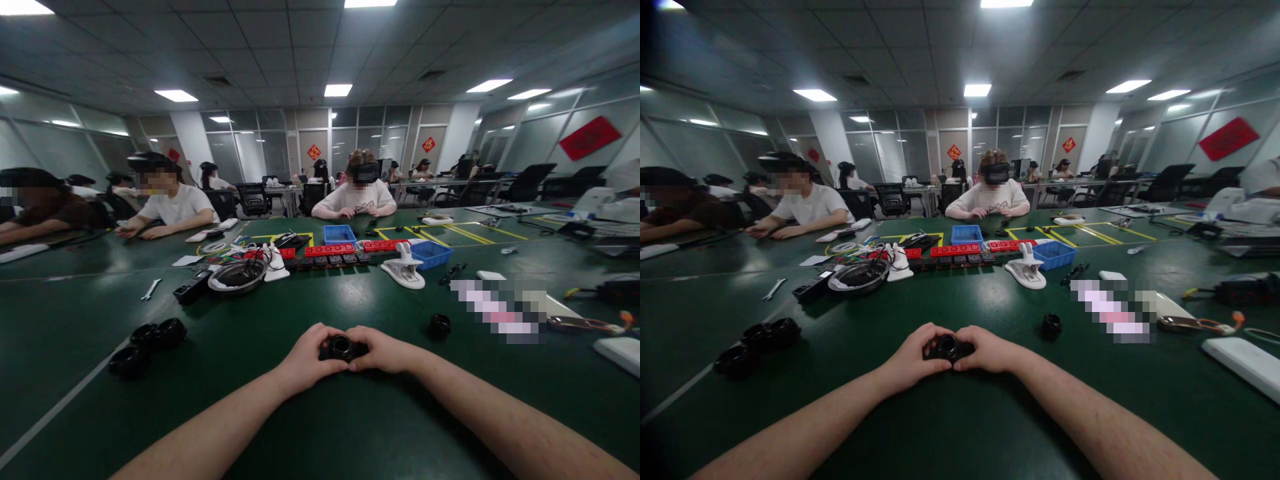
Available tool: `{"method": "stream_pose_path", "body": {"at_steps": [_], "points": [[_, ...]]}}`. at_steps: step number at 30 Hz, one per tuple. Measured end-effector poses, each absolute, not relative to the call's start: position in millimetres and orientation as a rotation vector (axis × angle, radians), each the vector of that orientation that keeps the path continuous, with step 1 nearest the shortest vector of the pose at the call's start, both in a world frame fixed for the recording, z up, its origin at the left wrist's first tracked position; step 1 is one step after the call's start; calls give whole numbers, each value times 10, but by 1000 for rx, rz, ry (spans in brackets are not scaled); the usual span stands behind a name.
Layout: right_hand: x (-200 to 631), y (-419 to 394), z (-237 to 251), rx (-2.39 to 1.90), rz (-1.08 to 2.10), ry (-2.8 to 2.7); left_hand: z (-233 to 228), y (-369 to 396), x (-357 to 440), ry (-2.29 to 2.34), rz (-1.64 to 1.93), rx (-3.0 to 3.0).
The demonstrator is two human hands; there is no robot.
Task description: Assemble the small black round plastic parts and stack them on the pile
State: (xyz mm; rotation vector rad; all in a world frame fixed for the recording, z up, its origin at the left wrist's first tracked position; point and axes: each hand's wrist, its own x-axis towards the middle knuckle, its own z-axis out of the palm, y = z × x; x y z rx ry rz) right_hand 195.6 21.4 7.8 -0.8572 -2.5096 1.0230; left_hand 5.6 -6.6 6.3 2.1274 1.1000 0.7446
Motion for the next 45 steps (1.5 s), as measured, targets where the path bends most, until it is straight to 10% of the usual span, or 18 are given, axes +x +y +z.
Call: {"method": "stream_pose_path", "body": {"at_steps": [18, 30, 45], "points": [[1675, 12, -76, -1429, 236, -2392, 23, -113, 149, 1383, 911, 2034], [1944, 215, 92, -859, 1010, -2506, 96, -57, 52, 1081, 783, 2144], [1946, 238, 88, -840, 1023, -2520, 81, -64, 51, 1060, 755, 2131]]}}
